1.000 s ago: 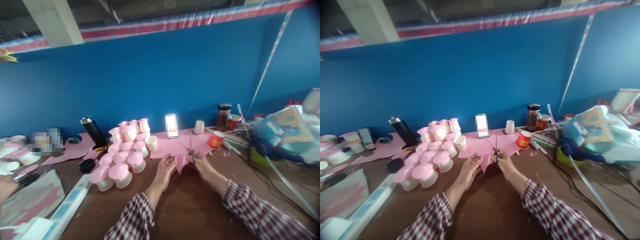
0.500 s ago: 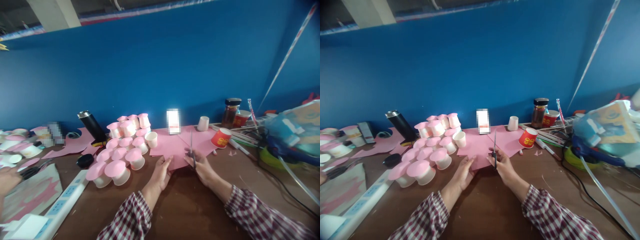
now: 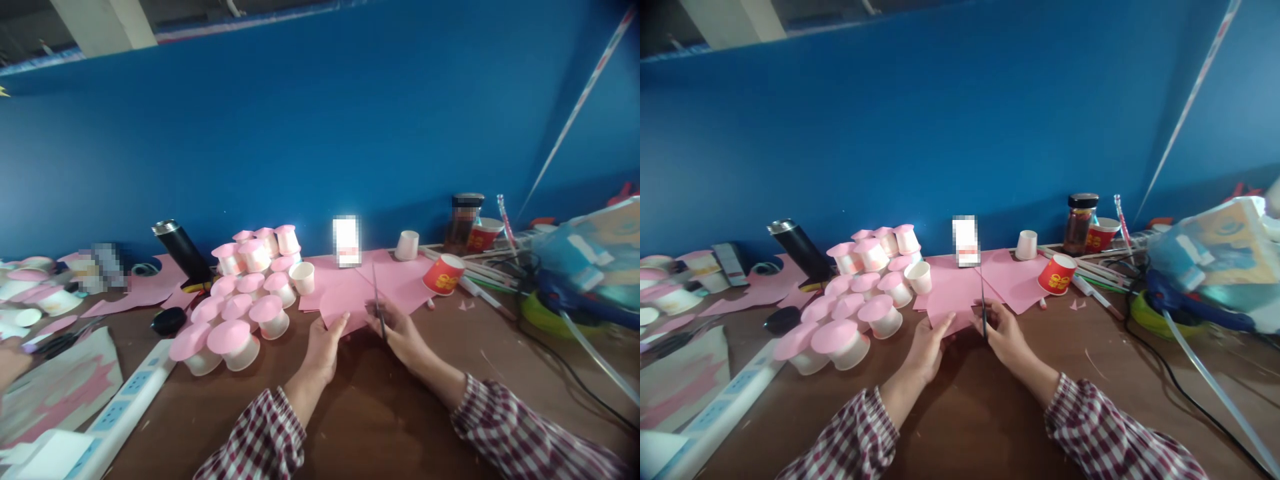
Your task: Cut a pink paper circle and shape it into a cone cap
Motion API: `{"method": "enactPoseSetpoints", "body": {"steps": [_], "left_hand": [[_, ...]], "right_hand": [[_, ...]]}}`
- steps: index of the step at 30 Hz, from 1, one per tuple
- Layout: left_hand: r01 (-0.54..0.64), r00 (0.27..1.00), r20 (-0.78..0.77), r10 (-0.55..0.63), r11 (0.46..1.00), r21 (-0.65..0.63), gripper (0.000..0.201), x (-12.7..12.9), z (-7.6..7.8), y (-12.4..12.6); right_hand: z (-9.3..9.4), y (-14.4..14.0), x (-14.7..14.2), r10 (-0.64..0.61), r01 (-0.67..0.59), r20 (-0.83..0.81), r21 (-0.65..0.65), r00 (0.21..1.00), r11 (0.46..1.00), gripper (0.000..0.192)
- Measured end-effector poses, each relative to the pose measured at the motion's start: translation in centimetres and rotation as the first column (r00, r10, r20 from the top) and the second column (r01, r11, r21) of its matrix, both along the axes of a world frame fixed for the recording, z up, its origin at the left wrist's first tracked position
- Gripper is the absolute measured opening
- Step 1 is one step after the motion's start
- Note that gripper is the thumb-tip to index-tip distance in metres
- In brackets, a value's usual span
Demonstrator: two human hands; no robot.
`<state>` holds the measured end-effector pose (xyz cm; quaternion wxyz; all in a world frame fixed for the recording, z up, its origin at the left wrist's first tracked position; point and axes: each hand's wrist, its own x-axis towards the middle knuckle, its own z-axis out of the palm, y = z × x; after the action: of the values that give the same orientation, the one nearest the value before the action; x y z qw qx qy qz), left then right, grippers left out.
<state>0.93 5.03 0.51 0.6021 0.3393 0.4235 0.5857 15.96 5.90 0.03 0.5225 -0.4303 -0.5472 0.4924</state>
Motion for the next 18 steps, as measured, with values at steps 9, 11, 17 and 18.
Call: {"method": "enactPoseSetpoints", "body": {"steps": [9,11,17,18], "left_hand": [[-0.079,0.996,-0.032,0.079,0.997,-0.003,0.038,-1.1,0.3,0.3],[-0.082,0.996,-0.04,0.082,0.997,0.0,0.037,-1.3,0.1,0.4],[-0.063,0.997,-0.031,0.064,0.998,0.026,0.039,-1.5,0.0,0.5],[-0.06,0.998,-0.026,0.061,0.998,0.028,0.04,-1.5,0.0,0.5]], "right_hand": [[0.9,-0.8,0.5,0.138,-0.181,0.334,0.102,0.932,0.978,0.036],[1.1,-0.9,0.5,0.174,-0.211,0.324,0.083,0.93,0.974,0.036],[1.1,-1.2,0.6,0.31,-0.324,0.246,0.019,0.918,0.946,0.034],[1.0,-1.2,0.6,0.311,-0.325,0.237,0.018,0.92,0.946,0.033]]}}
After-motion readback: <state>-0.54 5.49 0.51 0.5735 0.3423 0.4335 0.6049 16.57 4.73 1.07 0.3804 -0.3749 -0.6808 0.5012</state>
